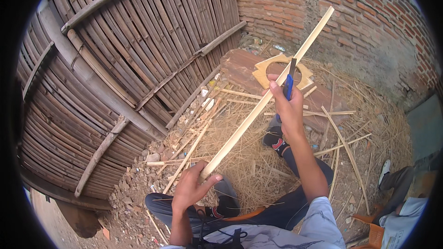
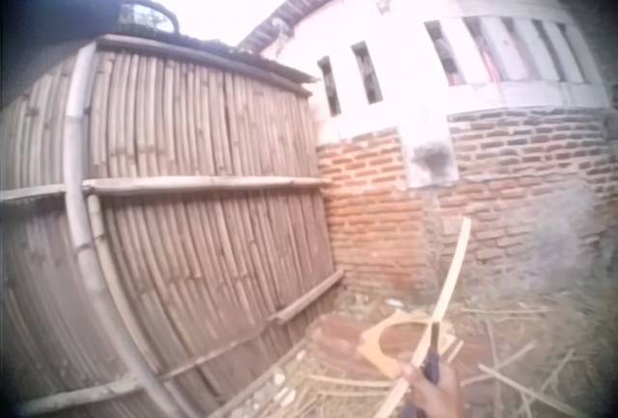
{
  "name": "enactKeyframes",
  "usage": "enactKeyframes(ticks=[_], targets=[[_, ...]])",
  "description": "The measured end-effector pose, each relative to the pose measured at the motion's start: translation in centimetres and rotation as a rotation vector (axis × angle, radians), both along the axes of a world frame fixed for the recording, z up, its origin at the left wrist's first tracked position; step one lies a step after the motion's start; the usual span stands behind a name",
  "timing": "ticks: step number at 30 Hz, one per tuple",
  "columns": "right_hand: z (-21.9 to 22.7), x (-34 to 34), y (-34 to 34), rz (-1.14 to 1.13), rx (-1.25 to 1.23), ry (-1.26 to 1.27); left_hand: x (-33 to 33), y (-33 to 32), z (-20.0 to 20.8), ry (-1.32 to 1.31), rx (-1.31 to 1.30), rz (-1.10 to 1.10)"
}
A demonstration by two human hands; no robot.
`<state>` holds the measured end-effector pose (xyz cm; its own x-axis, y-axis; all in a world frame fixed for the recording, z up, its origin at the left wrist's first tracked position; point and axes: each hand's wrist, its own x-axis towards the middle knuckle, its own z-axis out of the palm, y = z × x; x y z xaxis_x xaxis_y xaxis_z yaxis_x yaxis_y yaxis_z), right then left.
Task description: The person sits and uses a blue-handled knife to shave thin bamboo strips, repeatedly drawing the blade along the length of each strip to thin and smooth it. The person handles multiple strips one at a time, occasionally gathering them into a small bundle before continuing.
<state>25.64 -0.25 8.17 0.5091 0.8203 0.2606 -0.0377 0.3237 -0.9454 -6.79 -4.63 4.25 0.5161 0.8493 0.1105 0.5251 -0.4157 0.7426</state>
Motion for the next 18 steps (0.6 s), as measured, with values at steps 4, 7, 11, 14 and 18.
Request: enactKeyframes(ticks=[4, 7, 11, 14, 18], targets=[[-0.3, -0.3, 0.6, -0.169, 0.151, -0.230, 1.1, 0.4, -1.5, -0.152, -0.132, 0.016], [-1.7, -1.3, -0.3, -0.236, 0.258, -0.499, 1.6, 0.2, -2.2, -0.260, -0.123, 0.053], [-4.3, -4.9, -4.8, -0.022, 0.231, -0.785, 2.9, -0.4, -2.1, -0.440, -0.116, 0.100], [-5.7, -6.9, -6.7, 0.083, 0.290, -1.027, 3.4, -0.8, -0.9, -0.502, -0.161, 0.089], [-5.9, -8.3, -7.0, 0.098, 0.336, -1.033, 4.3, -1.3, 0.9, -0.548, -0.270, 0.118]])
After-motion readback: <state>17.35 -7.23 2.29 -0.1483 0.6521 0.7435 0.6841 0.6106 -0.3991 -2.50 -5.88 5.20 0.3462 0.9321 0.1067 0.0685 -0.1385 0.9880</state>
